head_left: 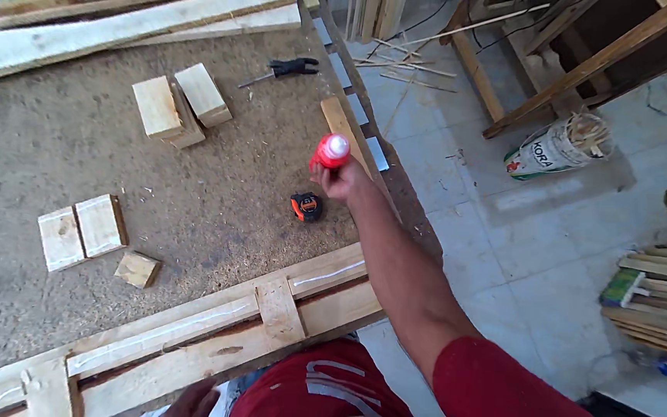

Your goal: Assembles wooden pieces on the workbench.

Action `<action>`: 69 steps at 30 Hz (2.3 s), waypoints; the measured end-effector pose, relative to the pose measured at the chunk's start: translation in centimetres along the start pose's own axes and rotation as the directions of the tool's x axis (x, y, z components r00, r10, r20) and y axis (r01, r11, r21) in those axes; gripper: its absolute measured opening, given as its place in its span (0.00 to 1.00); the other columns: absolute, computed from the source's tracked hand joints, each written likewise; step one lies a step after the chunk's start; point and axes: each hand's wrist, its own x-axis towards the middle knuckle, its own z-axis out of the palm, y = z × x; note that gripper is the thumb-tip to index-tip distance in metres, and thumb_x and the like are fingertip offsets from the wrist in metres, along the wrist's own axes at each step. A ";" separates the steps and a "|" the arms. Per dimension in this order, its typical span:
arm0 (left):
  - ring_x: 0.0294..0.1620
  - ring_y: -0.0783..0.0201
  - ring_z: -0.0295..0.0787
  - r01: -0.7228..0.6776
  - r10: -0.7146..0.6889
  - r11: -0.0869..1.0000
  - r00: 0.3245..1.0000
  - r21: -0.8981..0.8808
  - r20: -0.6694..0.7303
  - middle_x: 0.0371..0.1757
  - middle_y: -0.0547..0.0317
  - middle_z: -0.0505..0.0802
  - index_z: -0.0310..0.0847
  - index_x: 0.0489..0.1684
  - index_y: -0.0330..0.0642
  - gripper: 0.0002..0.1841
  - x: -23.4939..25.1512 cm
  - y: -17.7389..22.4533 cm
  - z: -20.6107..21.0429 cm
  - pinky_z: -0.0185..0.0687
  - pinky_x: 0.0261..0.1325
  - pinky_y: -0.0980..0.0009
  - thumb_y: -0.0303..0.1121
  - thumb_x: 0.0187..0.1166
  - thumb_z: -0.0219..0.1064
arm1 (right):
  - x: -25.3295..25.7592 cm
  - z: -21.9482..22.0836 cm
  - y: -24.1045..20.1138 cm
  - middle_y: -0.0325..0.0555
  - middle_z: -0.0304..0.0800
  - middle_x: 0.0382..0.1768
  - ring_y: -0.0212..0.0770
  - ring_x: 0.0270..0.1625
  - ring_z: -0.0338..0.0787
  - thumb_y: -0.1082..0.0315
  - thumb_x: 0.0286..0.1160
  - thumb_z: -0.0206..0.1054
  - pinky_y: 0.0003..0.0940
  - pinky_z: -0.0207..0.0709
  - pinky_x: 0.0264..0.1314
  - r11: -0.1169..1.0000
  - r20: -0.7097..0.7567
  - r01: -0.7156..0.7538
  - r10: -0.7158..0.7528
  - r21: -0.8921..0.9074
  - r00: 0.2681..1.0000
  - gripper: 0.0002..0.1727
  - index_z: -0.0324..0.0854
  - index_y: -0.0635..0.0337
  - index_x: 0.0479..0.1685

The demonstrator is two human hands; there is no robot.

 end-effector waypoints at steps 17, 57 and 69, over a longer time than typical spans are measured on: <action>0.73 0.50 0.82 -0.616 0.688 0.697 0.719 0.366 -0.101 0.62 0.55 0.92 0.87 0.64 0.47 0.22 16.9 14.7 6.7 0.76 0.75 0.46 0.41 0.71 0.74 | -14.4 -18.5 2.6 0.52 0.84 0.62 0.58 0.69 0.81 0.60 0.55 0.89 0.59 0.79 0.69 -0.638 0.313 0.137 -0.172 -0.758 0.934 0.27 0.90 0.50 0.58; 0.67 0.49 0.86 -0.475 0.577 0.724 0.814 0.500 -0.063 0.57 0.52 0.93 0.92 0.48 0.44 0.23 16.8 16.1 5.1 0.73 0.75 0.44 0.54 0.68 0.76 | -14.7 -13.7 5.8 0.71 0.86 0.49 0.73 0.53 0.88 0.37 0.75 0.70 0.75 0.78 0.53 -0.372 -0.155 -0.357 -0.475 -0.857 0.866 0.38 0.79 0.70 0.58; 0.76 0.57 0.82 -0.244 0.293 0.956 0.819 0.163 -0.493 0.70 0.56 0.90 0.90 0.60 0.44 0.14 10.7 3.6 -6.6 0.76 0.81 0.53 0.36 0.82 0.69 | -13.0 -2.7 24.2 0.58 0.86 0.65 0.61 0.71 0.83 0.42 0.73 0.73 0.64 0.73 0.75 -0.651 0.539 0.439 0.053 -0.619 0.840 0.34 0.82 0.58 0.71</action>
